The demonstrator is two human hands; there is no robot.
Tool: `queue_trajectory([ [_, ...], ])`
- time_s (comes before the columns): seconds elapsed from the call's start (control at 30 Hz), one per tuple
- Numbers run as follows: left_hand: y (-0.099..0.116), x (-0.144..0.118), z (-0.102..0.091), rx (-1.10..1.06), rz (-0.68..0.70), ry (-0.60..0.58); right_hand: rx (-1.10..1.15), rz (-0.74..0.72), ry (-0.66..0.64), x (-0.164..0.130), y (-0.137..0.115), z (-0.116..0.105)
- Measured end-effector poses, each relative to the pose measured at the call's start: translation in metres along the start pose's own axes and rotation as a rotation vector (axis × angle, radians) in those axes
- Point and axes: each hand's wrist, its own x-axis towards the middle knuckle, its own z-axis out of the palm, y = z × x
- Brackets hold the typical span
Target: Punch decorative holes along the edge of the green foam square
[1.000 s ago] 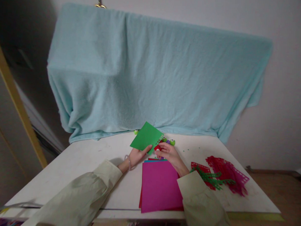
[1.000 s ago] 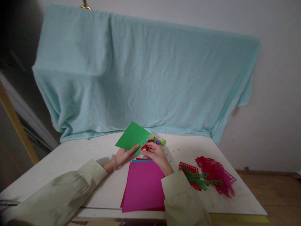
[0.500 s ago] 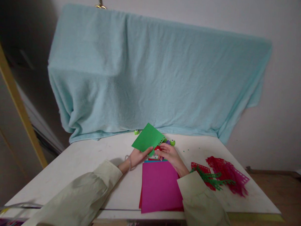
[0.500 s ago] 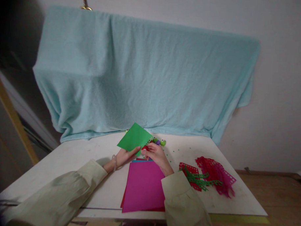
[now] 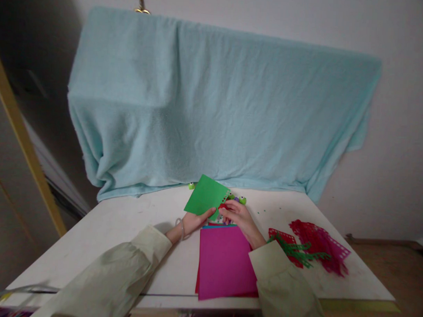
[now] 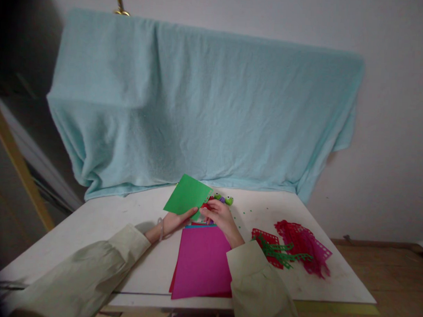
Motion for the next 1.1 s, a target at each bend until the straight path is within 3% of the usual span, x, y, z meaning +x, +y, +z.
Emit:
queue_trajectory([
  [0.27,-0.0082,-0.0012,0.0035,-0.013,-0.066,0.017,0.011,-0.006,0.011,0.0013,0.0017,-0.0016],
  [0.67,-0.0019,-0.0015,0.0011,0.011,-0.008,0.024,0.012,0.008,-0.051,-0.0026,-0.0032,0.0006],
  [0.97,-0.0042,0.0001,-0.002,0.087,0.028,-0.029,0.002,0.003,-0.087,-0.0027,-0.0054,0.002],
  [1.1,-0.0099,-0.0019,-0.0063,0.098,0.023,-0.12,0.015,0.0,-0.091,-0.0021,-0.0045,0.0022],
])
